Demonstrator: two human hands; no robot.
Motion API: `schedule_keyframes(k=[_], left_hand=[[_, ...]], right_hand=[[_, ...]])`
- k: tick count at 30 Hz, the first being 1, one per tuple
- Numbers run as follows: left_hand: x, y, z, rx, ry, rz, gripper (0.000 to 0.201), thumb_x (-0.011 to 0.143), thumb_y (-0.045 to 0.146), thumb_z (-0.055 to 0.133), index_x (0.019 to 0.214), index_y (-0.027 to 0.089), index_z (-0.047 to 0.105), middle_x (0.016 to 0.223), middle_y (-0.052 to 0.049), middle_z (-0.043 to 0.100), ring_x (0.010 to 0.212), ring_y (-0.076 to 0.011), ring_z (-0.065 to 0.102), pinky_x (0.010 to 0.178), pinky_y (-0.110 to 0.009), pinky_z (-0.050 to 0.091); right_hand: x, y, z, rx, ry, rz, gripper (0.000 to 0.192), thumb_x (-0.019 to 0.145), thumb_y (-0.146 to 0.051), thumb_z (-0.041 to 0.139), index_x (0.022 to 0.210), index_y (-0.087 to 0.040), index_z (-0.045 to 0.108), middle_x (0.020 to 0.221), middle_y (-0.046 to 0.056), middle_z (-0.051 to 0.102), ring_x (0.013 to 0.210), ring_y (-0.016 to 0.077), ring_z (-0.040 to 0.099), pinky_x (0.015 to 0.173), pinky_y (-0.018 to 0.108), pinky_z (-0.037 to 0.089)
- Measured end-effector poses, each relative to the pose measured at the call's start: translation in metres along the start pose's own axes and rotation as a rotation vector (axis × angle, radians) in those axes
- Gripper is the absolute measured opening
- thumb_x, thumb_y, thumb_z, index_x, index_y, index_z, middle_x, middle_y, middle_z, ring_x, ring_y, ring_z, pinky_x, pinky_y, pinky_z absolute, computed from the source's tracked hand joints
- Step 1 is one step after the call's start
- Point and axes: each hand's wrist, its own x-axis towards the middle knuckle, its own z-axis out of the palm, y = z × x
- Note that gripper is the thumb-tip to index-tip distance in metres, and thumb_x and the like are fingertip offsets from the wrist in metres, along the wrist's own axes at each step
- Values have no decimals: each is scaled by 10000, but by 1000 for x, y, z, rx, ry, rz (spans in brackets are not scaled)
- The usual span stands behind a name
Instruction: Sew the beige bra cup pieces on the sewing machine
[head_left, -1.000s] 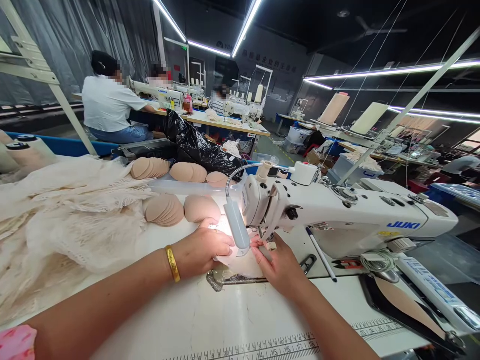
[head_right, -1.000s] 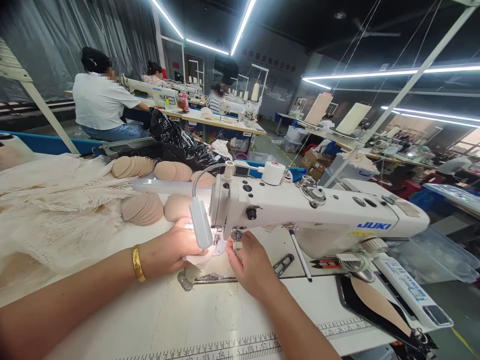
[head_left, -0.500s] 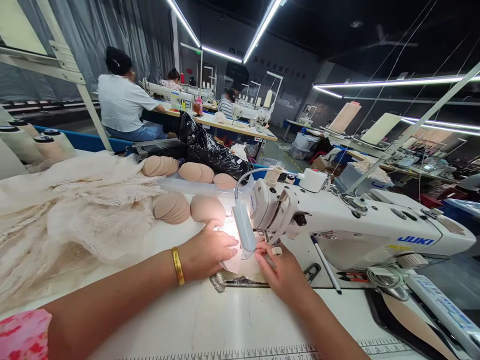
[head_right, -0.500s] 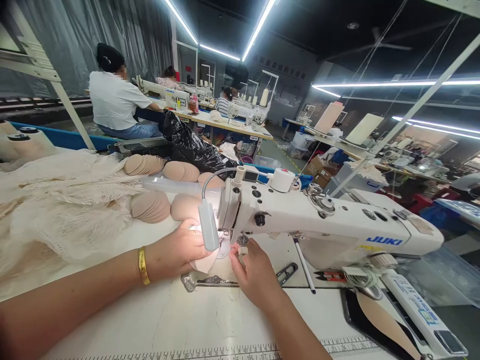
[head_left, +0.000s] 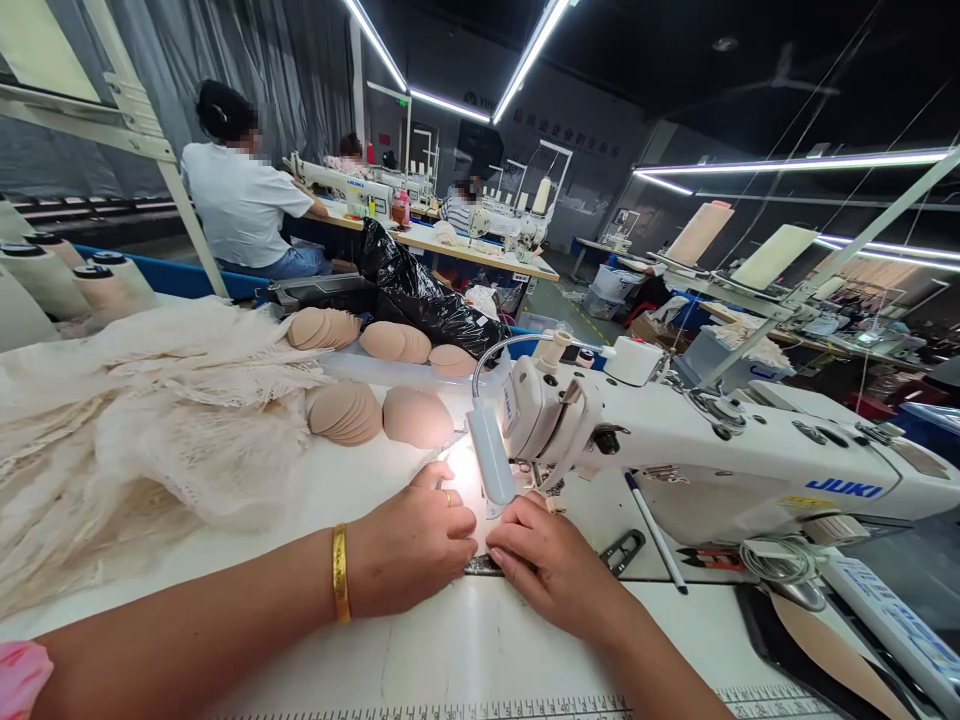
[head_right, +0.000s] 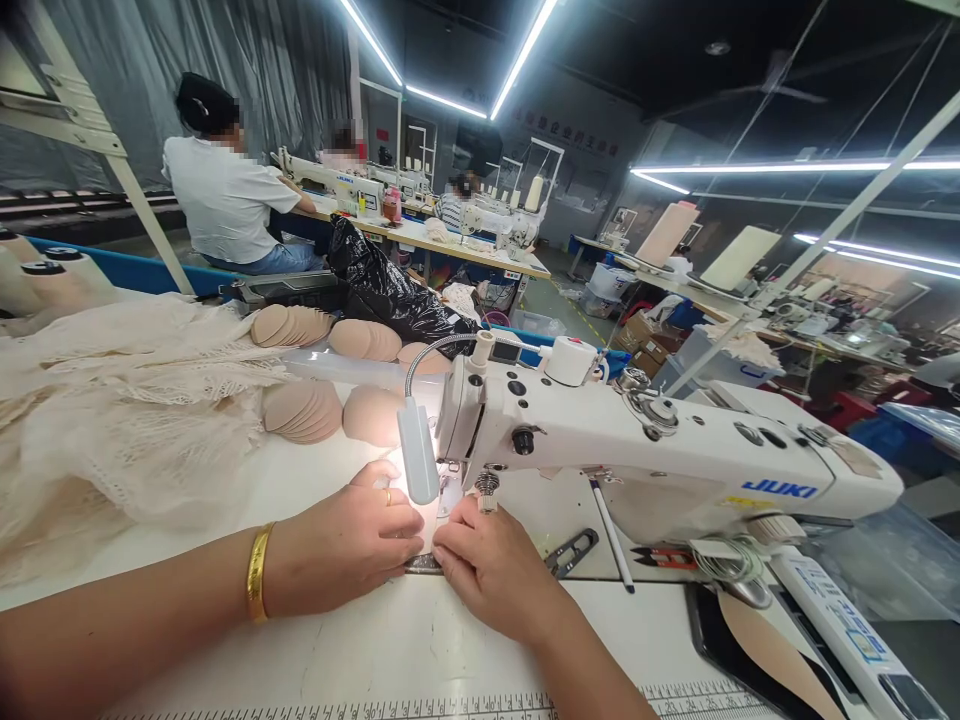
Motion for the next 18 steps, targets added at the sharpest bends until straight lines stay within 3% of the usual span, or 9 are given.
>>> schedule_keyframes(k=[9, 18], left_hand=[[5, -6, 10, 52, -25, -39, 228, 893, 119, 622, 713, 199, 509, 736, 20, 586, 654, -177, 497, 958, -522, 361], [16, -21, 6, 2, -27, -111, 136, 900, 137, 637, 790, 215, 661, 816, -34, 666, 877, -260, 627, 1030, -525, 378]], right_hand=[[0, 7, 9, 10, 53, 70, 196, 1051, -165, 523, 1082, -240, 701, 947, 39, 634, 886, 221, 578, 737, 354, 483], [4, 13, 19, -95, 117, 150, 246, 1047, -177, 527, 1210, -266, 688, 988, 48, 697, 890, 247, 659, 689, 343, 511]])
